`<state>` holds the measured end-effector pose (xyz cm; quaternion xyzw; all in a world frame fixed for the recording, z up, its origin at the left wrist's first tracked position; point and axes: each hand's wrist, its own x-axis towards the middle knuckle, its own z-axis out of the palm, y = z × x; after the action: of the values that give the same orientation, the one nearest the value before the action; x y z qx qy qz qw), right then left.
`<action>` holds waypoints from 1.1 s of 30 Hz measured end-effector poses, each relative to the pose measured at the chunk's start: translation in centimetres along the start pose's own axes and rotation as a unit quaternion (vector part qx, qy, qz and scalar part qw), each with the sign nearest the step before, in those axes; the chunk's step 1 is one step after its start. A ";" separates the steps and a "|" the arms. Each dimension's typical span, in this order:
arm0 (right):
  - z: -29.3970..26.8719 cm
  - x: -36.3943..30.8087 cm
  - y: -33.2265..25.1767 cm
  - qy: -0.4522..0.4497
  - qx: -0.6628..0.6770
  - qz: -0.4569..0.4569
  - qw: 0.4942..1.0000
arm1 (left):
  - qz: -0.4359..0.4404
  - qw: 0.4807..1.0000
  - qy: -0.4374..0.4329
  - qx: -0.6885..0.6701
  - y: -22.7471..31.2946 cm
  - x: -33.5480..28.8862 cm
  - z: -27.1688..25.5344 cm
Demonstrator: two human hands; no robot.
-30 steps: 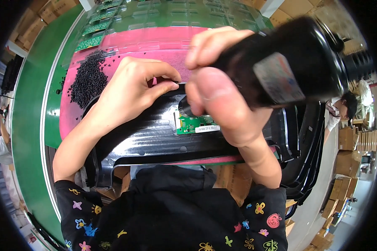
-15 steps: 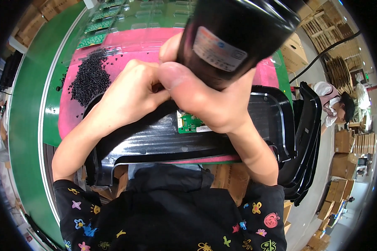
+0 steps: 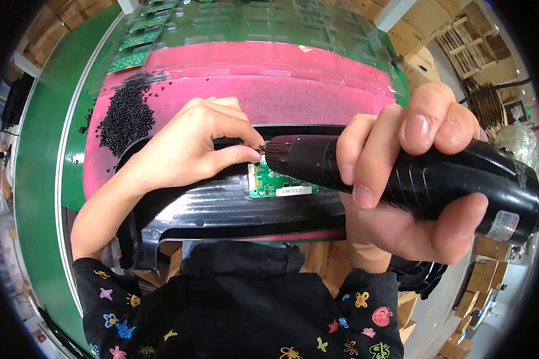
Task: Assembling printed circuit boards into plastic housings and securing them with an electric screwdriver.
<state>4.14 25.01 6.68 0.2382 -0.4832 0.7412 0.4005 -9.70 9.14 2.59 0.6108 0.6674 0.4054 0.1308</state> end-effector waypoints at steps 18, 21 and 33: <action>0.0 -0.3 -0.2 -0.074 0.016 0.028 0.997 | 0.012 0.998 -0.054 -0.014 -0.4 -0.1 0.2; -0.1 -0.3 -0.2 -0.062 0.022 0.020 0.998 | 0.024 0.998 -0.060 0.008 -0.4 -0.2 0.1; -0.1 -0.4 -0.2 -0.054 -0.023 0.128 0.990 | 0.071 0.997 -0.025 0.028 -0.6 0.0 0.5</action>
<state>4.54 25.04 6.48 0.2044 -0.5480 0.7609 0.2809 -9.77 9.35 1.86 0.6700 0.6301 0.3793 0.1009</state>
